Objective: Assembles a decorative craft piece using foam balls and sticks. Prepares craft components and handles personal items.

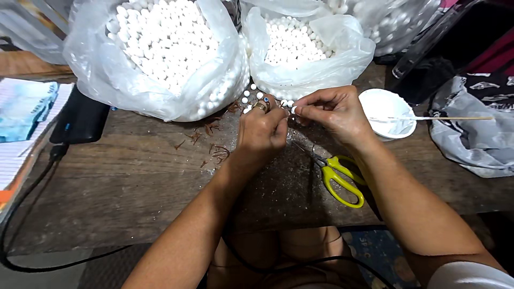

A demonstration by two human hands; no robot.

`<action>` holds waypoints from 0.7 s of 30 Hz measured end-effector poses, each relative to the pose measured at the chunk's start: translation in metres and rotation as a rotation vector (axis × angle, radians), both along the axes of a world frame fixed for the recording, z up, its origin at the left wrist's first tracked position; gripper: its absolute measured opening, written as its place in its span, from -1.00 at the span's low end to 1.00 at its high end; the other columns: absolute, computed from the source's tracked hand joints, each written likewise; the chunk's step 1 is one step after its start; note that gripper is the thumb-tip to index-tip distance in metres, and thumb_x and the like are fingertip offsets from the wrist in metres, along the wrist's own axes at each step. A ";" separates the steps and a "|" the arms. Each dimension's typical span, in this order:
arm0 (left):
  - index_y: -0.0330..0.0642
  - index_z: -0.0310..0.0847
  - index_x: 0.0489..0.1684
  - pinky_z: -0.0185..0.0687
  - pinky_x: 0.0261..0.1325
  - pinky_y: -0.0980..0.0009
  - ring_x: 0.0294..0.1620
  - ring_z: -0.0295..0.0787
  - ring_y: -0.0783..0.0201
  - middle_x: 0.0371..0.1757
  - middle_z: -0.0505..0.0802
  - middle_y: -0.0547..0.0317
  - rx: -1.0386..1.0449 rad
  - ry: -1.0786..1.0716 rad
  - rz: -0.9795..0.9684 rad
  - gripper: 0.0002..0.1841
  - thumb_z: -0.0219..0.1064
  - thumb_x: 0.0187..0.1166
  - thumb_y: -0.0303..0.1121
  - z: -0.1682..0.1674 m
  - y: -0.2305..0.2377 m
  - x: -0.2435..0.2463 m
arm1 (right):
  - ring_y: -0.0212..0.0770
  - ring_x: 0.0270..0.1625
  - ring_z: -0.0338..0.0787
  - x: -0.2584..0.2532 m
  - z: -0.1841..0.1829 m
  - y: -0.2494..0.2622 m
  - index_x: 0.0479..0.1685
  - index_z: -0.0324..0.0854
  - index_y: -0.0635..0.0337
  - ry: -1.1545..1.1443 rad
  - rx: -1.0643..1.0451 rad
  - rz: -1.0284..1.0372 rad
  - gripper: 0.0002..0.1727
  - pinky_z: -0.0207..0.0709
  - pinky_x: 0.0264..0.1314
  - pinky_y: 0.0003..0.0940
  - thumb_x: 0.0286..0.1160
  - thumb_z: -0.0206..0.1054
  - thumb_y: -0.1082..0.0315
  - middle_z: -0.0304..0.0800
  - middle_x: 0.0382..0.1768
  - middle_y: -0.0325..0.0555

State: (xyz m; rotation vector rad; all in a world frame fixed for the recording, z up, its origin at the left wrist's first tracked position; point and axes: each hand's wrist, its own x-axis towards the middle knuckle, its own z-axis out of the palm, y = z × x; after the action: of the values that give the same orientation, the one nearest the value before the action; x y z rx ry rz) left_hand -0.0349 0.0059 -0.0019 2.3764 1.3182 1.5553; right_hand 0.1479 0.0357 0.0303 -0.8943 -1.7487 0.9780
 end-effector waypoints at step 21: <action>-0.36 0.83 -0.46 0.38 -0.34 0.53 -0.45 0.54 0.34 -0.49 0.68 0.03 -0.011 -0.090 -0.027 -0.84 0.29 0.38 -0.55 -0.001 0.001 0.002 | -0.61 -0.31 0.81 -0.005 -0.001 -0.004 -0.19 0.79 0.30 -0.007 0.073 -0.015 -0.87 0.74 -0.11 -0.66 0.35 0.41 0.60 0.88 -0.30 -0.32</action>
State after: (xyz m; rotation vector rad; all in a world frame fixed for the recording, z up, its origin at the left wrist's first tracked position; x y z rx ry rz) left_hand -0.0327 0.0072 -0.0034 2.2785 1.2681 1.6225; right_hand 0.1431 0.0319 0.0292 -0.8645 -1.7699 0.8963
